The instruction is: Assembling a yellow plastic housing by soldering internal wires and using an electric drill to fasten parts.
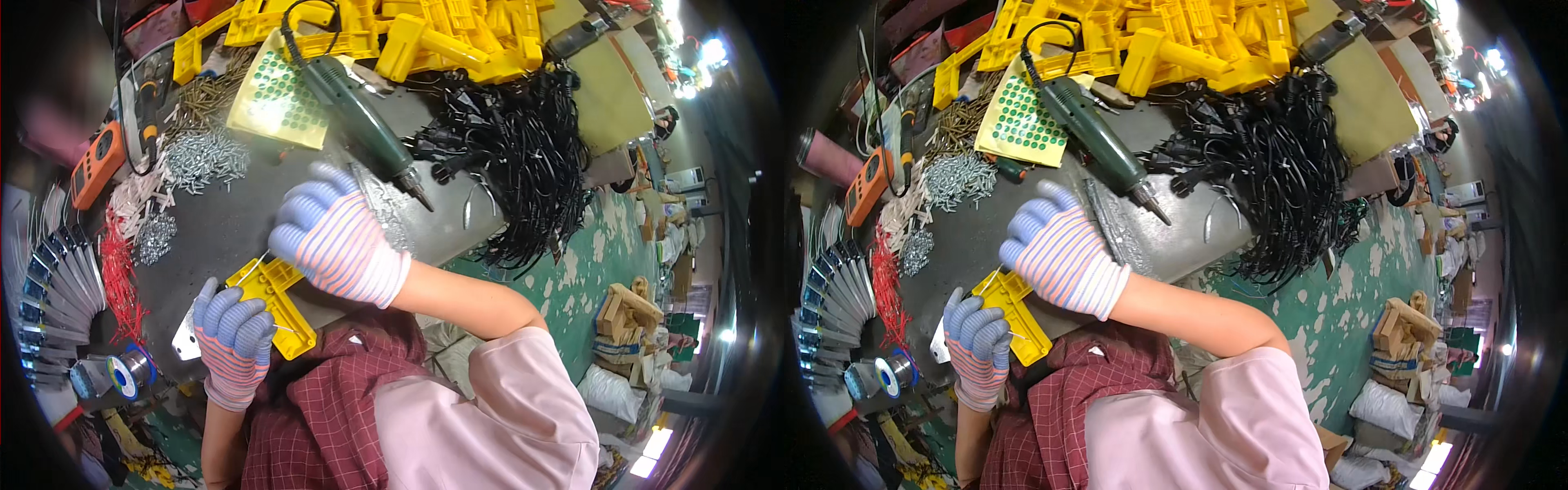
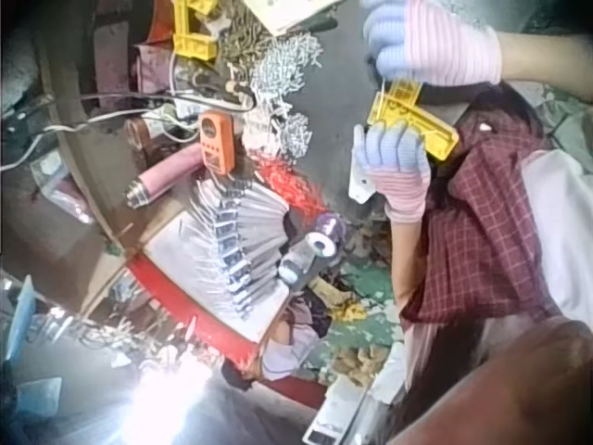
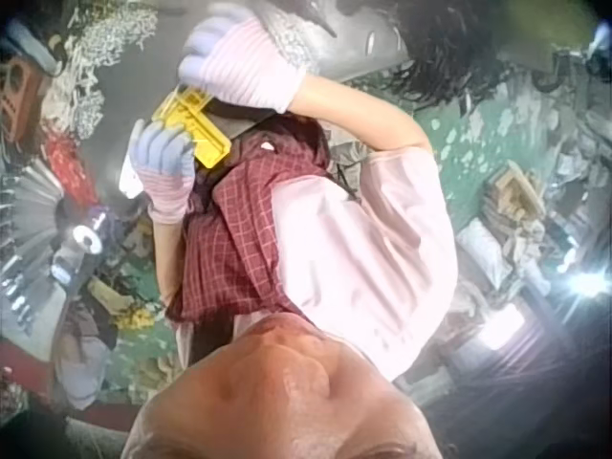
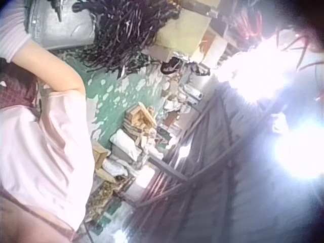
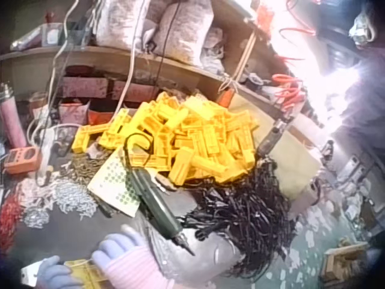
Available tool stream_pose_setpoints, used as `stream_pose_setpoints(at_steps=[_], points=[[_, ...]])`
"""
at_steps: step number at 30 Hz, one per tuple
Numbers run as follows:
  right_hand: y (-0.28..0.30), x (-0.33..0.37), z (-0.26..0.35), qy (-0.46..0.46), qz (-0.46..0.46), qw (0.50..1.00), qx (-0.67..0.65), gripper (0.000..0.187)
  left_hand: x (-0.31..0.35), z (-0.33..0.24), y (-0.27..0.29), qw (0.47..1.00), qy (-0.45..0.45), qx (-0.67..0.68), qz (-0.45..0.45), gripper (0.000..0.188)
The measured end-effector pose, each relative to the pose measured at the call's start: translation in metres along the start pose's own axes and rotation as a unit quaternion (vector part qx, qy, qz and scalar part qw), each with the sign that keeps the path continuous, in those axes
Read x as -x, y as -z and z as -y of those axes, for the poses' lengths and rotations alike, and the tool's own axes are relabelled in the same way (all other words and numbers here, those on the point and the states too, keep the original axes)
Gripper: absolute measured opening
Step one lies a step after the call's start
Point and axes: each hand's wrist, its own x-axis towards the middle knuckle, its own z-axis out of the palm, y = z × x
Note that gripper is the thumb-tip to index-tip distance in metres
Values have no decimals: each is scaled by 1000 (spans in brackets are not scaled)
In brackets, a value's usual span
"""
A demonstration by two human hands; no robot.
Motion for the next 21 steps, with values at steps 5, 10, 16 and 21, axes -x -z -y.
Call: stream_pose_setpoints(at_steps=[5, 10, 16, 21], points=[[59, 48, -53, -140, -157, 968, 135, 12, 3, 0, -5, 999, 6, -34, -19, 14], [127, 134, -105, -432, -142, 840, 296, 29, 6, -4, -8, 998, -4, -51, -35, 13], [142, 141, -126, -505, 18, 828, 241, 41, 4, -8, -12, 996, -10, -69, -52, 13], [151, 146, -150, -500, 13, 858, 117, 41, 3, -7, -14, 994, -18, -72, -80, 13]])
